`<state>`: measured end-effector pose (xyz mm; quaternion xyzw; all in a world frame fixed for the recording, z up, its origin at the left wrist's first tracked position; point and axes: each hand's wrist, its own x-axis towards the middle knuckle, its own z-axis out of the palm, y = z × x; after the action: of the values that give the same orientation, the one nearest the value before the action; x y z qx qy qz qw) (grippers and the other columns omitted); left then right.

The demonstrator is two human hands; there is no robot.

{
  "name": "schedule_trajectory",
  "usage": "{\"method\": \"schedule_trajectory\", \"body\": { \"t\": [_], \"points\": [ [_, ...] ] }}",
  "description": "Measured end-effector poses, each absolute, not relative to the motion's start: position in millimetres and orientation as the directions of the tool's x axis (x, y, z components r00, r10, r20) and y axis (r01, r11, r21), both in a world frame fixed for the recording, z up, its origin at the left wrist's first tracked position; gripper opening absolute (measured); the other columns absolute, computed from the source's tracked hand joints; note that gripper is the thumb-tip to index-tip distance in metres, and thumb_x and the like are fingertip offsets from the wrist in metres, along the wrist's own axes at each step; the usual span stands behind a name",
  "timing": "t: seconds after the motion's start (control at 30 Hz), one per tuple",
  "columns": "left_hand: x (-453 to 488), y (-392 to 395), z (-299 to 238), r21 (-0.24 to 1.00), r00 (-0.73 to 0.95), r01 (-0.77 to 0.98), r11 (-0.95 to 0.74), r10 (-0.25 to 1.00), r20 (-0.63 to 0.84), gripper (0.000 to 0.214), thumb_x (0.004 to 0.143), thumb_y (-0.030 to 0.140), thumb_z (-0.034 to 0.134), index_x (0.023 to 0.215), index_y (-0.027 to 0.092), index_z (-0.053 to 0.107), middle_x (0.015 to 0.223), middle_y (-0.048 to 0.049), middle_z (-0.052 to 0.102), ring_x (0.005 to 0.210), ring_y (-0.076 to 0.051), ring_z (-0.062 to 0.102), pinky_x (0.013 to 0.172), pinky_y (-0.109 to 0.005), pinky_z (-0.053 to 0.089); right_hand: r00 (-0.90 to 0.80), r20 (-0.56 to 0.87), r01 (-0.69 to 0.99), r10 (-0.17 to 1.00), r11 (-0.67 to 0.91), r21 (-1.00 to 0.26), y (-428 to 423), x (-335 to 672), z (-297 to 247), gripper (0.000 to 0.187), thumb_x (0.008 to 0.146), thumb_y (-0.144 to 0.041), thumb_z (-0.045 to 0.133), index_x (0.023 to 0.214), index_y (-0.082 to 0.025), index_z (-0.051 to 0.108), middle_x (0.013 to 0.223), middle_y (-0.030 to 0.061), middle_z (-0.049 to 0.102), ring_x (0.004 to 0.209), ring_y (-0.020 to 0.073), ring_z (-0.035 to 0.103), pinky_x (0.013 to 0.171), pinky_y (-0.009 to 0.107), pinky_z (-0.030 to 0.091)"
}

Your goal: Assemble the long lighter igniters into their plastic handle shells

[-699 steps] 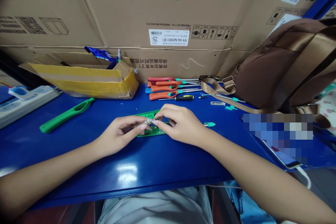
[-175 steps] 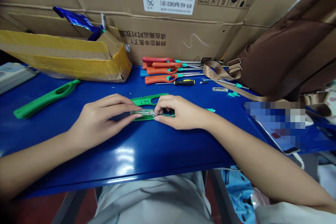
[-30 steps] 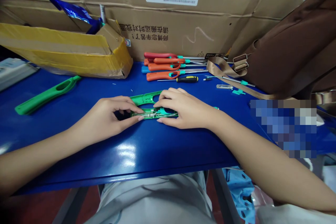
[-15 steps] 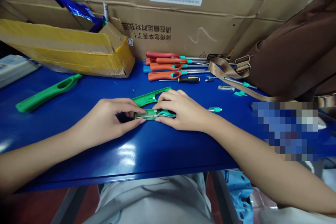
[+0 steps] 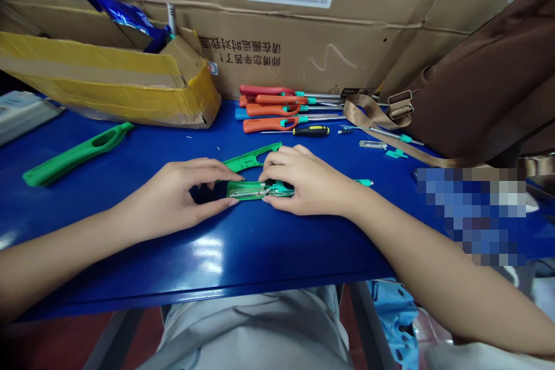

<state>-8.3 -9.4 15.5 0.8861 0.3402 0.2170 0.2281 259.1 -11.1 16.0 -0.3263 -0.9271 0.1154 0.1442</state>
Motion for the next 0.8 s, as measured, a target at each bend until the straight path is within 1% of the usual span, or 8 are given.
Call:
{"method": "schedule_trajectory", "body": {
  "t": [0.1,0.2,0.3,0.37,0.53,0.63,0.73,0.8],
  "points": [
    [-8.2,-9.0,16.6,0.535,0.683,0.506,-0.676,0.693,0.23,0.026,0.088,0.027,0.07,0.113,0.021,0.075,0.104,-0.0047,0.075,0.089,-0.02,0.066,0.081,-0.033,0.054,-0.748,0.184,0.561,0.638,0.756,-0.338,-12.3,259.0,18.0,0.022,0.091,-0.036,0.069,0.107,-0.021,0.07,0.113,0.0082,0.069,0.104,0.0244,0.061,0.092,0.04,0.039],
    [-9.1,-9.0,17.9,0.524,0.703,0.494,-0.694,0.673,0.228,0.024,0.088,0.027,0.07,0.111,0.022,0.075,0.105,-0.0043,0.075,0.097,-0.022,0.067,0.088,-0.036,0.054,-0.747,0.181,0.543,0.639,0.745,-0.387,-12.4,260.1,19.5,0.019,0.093,-0.03,0.065,0.108,-0.021,0.07,0.113,0.0082,0.069,0.105,0.0239,0.062,0.093,0.04,0.039],
    [-9.6,-10.1,19.3,0.51,0.716,0.483,-0.712,0.657,0.238,0.024,0.088,0.026,0.07,0.111,0.022,0.075,0.107,-0.0038,0.075,0.101,-0.022,0.067,0.093,-0.036,0.053,-0.728,0.185,0.548,0.66,0.723,-0.421,-11.0,261.9,20.3,0.017,0.094,-0.023,0.06,0.108,-0.021,0.07,0.113,0.0074,0.07,0.107,0.0229,0.063,0.094,0.04,0.039],
    [-9.3,-11.3,19.8,0.507,0.72,0.471,-0.722,0.647,0.253,0.024,0.091,0.028,0.068,0.112,0.022,0.074,0.11,-0.0039,0.074,0.103,-0.021,0.067,0.094,-0.035,0.052,-0.719,0.179,0.556,0.672,0.71,-0.432,-9.9,263.0,20.7,0.016,0.095,-0.023,0.06,0.105,-0.021,0.071,0.112,0.0068,0.071,0.107,0.0226,0.064,0.095,0.04,0.039],
    [-7.8,-12.1,17.3,0.471,0.752,0.442,-0.763,0.602,0.269,0.021,0.096,0.03,0.063,0.113,0.022,0.074,0.111,-0.004,0.076,0.1,-0.02,0.067,0.092,-0.034,0.05,-0.736,0.154,0.534,0.66,0.705,-0.468,-8.2,264.2,23.0,0.013,0.094,-0.025,0.063,0.102,-0.021,0.072,0.107,0.0059,0.072,0.103,0.0218,0.065,0.095,0.04,0.04],
    [-7.6,-10.9,15.2,0.463,0.767,0.434,-0.773,0.587,0.26,0.021,0.098,0.03,0.063,0.113,0.022,0.074,0.108,-0.0039,0.076,0.096,-0.02,0.067,0.089,-0.034,0.05,-0.746,0.147,0.523,0.649,0.708,-0.474,-7.0,264.8,24.4,0.014,0.094,-0.028,0.065,0.103,-0.021,0.073,0.105,0.0062,0.073,0.102,0.0222,0.066,0.095,0.04,0.041],
    [-8.1,-10.0,13.8,0.463,0.766,0.434,-0.773,0.587,0.262,0.02,0.098,0.031,0.063,0.112,0.022,0.074,0.107,-0.0045,0.076,0.096,-0.02,0.067,0.089,-0.034,0.05,-0.754,0.151,0.515,0.639,0.718,-0.468,-5.2,264.9,23.6,0.015,0.094,-0.032,0.068,0.103,-0.022,0.074,0.105,0.0063,0.074,0.103,0.0228,0.066,0.095,0.04,0.041],
    [-8.4,-9.8,13.0,0.47,0.769,0.424,-0.774,0.582,0.265,0.02,0.098,0.03,0.062,0.111,0.022,0.075,0.106,-0.005,0.076,0.096,-0.02,0.067,0.089,-0.035,0.05,-0.748,0.169,0.504,0.642,0.715,-0.485,-4.0,263.8,21.5,0.013,0.094,-0.032,0.069,0.101,-0.022,0.074,0.103,0.0056,0.075,0.1,0.0217,0.067,0.094,0.039,0.043]
  ]
}}
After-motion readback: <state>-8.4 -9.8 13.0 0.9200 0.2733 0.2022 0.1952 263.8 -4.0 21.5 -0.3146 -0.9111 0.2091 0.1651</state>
